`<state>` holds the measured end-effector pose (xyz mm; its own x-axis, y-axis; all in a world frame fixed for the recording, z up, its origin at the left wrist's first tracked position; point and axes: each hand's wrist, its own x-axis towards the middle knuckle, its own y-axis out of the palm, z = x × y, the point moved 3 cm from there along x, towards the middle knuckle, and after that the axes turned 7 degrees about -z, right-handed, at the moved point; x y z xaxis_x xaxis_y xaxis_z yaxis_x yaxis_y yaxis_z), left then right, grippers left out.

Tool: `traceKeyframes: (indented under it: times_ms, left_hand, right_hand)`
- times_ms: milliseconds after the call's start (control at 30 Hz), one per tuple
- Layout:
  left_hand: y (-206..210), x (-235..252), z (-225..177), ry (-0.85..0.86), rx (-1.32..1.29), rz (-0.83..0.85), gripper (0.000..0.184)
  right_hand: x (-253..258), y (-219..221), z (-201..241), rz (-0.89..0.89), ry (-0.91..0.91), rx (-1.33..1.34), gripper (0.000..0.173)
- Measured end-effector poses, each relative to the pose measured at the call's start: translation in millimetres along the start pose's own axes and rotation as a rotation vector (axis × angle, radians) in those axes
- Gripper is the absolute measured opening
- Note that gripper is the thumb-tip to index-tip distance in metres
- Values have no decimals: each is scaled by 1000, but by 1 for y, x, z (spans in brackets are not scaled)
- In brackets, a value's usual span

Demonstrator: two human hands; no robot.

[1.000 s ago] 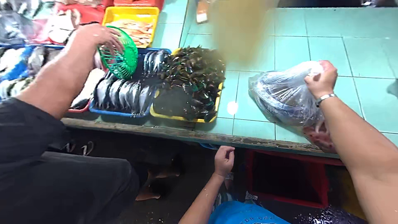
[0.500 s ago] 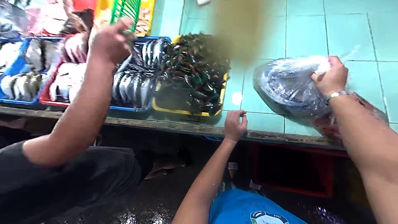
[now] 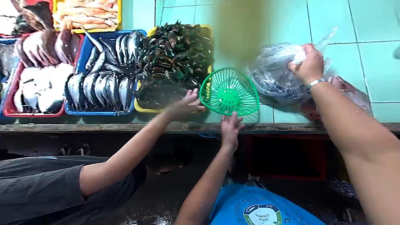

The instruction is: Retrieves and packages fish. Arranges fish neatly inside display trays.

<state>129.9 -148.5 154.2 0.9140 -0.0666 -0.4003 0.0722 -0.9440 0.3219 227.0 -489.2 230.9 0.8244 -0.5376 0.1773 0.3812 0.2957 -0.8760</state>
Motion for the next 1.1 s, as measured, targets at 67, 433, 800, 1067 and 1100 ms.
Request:
traceKeyframes:
  times_ms: [67, 433, 800, 1067, 1100]
  left_hand:
    - [9, 5, -3, -86, 24, -130, 61]
    - [5, -21, -15, 38, 101, -25, 42]
    - [14, -146, 163, -718, 589, 642, 53]
    - [-33, -89, 277, -723, 1053, 706, 46]
    - [-50, -78, 286, -701, 1058, 545, 46]
  right_hand:
    - [1, 3, -2, -1, -15, -23, 75]
    - [-125, -26, 9, -363, -265, 319, 72]
    - [-473, 39, -133, -157, 1141, 1612, 70]
    - [-553, 41, -305, -432, 1480, 1199, 78]
    - [-554, 53, -326, -389, 1509, 1176, 81]
